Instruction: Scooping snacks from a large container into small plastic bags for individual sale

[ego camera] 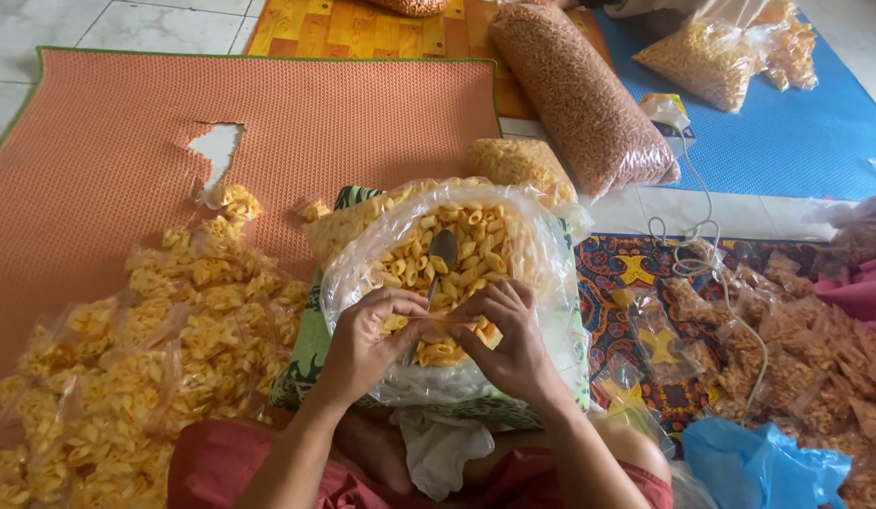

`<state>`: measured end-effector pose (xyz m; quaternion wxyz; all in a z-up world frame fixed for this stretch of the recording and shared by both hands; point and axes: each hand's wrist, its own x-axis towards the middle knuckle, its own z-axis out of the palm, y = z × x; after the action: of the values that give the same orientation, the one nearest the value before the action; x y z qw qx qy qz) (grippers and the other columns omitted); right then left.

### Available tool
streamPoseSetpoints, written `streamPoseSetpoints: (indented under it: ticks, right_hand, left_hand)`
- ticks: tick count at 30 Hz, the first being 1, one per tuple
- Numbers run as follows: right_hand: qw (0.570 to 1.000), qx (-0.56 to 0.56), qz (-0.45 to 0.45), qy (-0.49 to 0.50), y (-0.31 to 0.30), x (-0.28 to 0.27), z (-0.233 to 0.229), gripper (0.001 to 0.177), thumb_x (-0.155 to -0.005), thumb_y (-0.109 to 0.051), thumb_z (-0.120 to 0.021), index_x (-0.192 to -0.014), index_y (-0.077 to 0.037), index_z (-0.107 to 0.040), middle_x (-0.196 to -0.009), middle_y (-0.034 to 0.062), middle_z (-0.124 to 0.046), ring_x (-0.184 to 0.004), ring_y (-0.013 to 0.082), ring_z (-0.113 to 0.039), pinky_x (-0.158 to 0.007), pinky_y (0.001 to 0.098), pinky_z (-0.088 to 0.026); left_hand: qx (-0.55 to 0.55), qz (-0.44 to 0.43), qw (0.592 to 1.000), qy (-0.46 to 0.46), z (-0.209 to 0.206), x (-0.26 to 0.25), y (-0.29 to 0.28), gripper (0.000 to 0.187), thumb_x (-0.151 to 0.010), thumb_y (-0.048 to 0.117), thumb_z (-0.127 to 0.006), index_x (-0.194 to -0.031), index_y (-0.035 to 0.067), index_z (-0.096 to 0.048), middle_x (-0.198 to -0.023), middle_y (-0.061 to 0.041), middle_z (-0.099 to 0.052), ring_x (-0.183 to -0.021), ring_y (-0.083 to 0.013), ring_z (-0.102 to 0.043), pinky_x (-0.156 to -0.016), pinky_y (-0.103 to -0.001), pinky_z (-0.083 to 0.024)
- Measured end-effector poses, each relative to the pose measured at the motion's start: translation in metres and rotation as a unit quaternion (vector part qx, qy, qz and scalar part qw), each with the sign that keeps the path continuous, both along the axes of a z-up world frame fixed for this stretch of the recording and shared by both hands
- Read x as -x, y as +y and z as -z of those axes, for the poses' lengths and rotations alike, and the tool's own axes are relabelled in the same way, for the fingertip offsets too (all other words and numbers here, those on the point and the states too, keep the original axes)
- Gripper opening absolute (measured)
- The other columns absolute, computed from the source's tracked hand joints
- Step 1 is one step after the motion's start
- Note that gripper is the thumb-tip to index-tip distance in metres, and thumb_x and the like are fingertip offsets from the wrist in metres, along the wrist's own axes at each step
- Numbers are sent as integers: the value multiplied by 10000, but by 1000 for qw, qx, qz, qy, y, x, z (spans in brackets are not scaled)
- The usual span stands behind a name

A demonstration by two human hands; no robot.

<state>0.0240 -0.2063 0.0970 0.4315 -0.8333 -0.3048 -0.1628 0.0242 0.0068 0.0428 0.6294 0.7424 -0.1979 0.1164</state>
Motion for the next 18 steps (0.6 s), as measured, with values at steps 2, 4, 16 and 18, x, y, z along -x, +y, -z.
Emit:
streamPoseSetpoints:
  ticks: [2, 4, 16, 18]
  right_hand:
    - [1000, 13, -4, 5, 4, 1, -4, 114, -863, -218, -791, -873, -121, -733, -820, 2, -642, -853, 194, -570, -984, 371, -353]
    - [1000, 25, -12, 10, 7, 2, -11, 86, -845, -185, -769, -837, -103, -744, -806, -12, -642, -861, 158, -516, -995, 361, -321]
    - [993, 102, -48, 28, -4, 0, -16, 44, -841, -122, -695, -827, -129, -654, -835, 19, -611, -856, 220, -557, -1055, 494, -302]
    - [994, 101, -31, 37, -5, -3, -6, 142, -900, -185, -699, -843, -102, -600, -859, 53, -621, -851, 246, -544, -1054, 479, -321]
  left_hand:
    - [-24, -3, 999, -22, -5, 3, -4, 137, -874, 197, -797, -905, 69, -760, -1040, -137, -765, -1001, -267, -732, -927, -405, -574]
    - [-49, -9, 998, -45, -12, 6, -4, 131, -827, 175, -799, -906, 88, -741, -1097, -99, -751, -1028, -229, -709, -932, -394, -599]
    - [-102, -7, 992, -72, -14, 16, 11, 133, -794, 183, -791, -758, 151, -667, -863, 37, -772, -1109, -214, -709, -1081, -472, -465]
    - [-99, 5, 994, -39, -1, 14, 11, 112, -839, 99, -765, -851, 147, -664, -789, 12, -746, -690, -113, -673, -660, -274, -566]
